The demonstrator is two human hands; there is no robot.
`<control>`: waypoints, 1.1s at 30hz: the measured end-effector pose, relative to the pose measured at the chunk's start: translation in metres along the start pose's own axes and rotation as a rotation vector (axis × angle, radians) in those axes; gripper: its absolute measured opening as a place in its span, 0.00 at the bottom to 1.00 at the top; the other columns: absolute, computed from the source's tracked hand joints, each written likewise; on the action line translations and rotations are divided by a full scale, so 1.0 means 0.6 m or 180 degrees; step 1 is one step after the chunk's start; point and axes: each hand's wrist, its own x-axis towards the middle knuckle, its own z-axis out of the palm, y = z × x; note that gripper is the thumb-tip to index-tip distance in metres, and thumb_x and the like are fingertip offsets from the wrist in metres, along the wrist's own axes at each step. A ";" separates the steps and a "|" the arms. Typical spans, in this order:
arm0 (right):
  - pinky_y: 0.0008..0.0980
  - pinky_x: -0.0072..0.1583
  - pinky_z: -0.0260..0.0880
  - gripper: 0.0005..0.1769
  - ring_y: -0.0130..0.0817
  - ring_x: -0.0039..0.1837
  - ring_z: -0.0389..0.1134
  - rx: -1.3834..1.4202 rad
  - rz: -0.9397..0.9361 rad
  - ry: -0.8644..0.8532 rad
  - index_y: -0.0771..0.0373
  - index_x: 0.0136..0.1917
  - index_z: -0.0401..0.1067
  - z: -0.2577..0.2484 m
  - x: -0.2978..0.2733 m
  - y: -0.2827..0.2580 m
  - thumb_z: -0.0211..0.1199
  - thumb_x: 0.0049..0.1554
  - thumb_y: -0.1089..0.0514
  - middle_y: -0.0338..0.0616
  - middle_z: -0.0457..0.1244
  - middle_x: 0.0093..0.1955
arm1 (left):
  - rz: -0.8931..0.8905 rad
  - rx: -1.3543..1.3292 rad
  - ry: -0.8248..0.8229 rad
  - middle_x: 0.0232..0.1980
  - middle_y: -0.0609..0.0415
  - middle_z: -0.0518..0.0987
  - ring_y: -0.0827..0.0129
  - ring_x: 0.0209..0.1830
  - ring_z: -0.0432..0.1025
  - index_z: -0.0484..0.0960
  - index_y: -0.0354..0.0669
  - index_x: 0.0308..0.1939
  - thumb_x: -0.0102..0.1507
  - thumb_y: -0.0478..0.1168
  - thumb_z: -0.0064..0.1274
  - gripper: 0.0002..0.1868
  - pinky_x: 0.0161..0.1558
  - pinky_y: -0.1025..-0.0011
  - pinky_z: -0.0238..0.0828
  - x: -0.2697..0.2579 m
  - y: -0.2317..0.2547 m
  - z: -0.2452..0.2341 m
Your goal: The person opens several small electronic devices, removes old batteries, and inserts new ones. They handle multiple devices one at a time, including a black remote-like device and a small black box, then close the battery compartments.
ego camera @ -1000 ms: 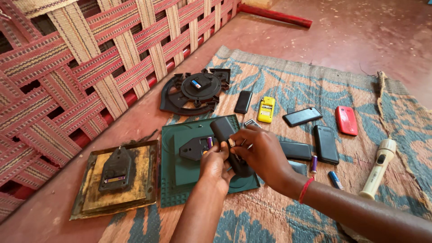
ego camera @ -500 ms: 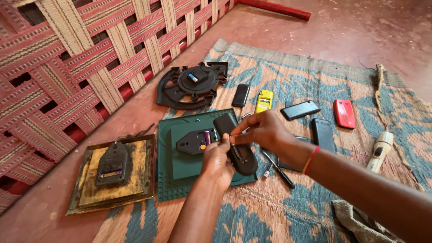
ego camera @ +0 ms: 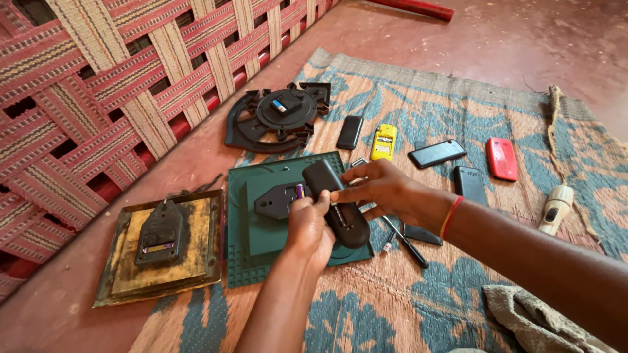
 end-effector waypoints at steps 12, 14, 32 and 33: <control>0.39 0.49 0.75 0.30 0.33 0.52 0.73 -0.0067 -0.0067 -0.0013 0.60 0.60 0.74 -0.006 0.002 -0.003 0.76 0.45 0.51 0.42 0.72 0.49 | -0.0064 0.0301 0.0039 0.44 0.50 0.79 0.64 0.42 0.76 0.76 0.37 0.50 0.72 0.40 0.40 0.12 0.47 0.56 0.78 -0.020 0.015 0.019; 0.37 0.48 0.73 0.30 0.32 0.51 0.71 0.0139 -0.0096 -0.0133 0.61 0.61 0.74 -0.012 0.000 -0.005 0.74 0.47 0.49 0.39 0.71 0.48 | -0.0152 0.0209 0.0050 0.45 0.48 0.80 0.62 0.42 0.77 0.75 0.38 0.50 0.71 0.41 0.39 0.12 0.48 0.54 0.78 -0.022 0.026 0.029; 0.37 0.45 0.78 0.13 0.31 0.37 0.69 -0.0734 -0.0098 0.0060 0.64 0.39 0.79 -0.049 -0.024 -0.089 0.76 0.46 0.54 0.40 0.66 0.32 | 0.0174 0.0793 -0.1160 0.47 0.43 0.84 0.62 0.46 0.81 0.79 0.27 0.51 0.64 0.31 0.44 0.14 0.52 0.63 0.80 -0.064 0.079 0.084; 0.37 0.45 0.78 0.13 0.30 0.37 0.69 -0.0749 -0.0147 0.0015 0.64 0.40 0.79 -0.049 -0.026 -0.087 0.76 0.47 0.54 0.40 0.66 0.33 | 0.0215 0.0822 -0.1182 0.47 0.42 0.84 0.61 0.45 0.81 0.79 0.27 0.50 0.64 0.31 0.44 0.14 0.51 0.63 0.81 -0.064 0.078 0.082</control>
